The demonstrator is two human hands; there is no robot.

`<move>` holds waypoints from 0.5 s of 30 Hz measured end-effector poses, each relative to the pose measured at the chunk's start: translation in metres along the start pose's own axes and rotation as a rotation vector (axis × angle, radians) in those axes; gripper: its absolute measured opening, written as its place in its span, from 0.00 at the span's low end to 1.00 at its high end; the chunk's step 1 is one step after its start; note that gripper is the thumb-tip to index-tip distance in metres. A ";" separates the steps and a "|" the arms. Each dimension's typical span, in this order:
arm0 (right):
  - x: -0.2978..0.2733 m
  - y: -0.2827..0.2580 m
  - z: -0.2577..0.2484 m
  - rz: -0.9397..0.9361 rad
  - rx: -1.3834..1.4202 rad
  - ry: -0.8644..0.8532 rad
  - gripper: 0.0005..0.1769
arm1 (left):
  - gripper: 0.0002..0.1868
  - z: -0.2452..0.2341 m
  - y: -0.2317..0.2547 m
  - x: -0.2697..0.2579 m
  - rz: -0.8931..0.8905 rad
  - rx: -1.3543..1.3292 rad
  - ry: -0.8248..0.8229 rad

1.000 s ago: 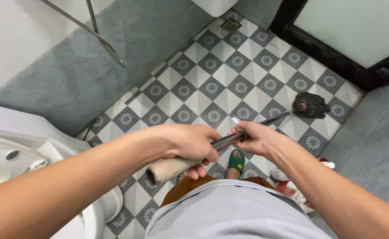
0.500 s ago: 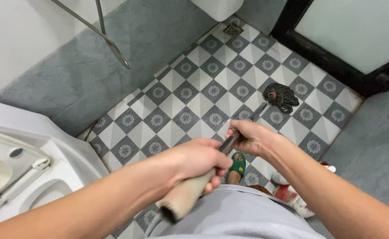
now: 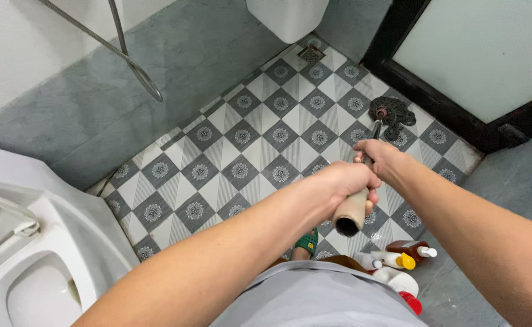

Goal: The person assembles a mop by repeatedly screwing a metal rod into a cylindrical handle. The person holds the handle with one hand and rotates the rod with the other to tighten the connection. The task is performed in a bathroom with a toilet and cleaning supplies visible nearby.

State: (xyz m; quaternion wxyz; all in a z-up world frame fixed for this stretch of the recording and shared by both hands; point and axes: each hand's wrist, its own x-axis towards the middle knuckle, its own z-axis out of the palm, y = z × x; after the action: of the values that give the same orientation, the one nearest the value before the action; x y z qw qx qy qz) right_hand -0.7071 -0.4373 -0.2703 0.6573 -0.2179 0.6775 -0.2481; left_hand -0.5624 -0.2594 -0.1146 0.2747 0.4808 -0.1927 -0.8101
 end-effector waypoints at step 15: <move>-0.178 0.109 0.192 -0.066 0.150 -0.096 0.11 | 0.05 -0.127 -0.028 -0.241 -0.051 0.050 0.134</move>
State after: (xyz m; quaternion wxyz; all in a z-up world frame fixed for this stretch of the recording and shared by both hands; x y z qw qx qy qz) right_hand -0.5045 -0.2509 -0.2019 0.6951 -0.2019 0.6169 -0.3091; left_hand -0.3641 -0.0923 -0.0277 0.2541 0.5454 -0.1815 -0.7778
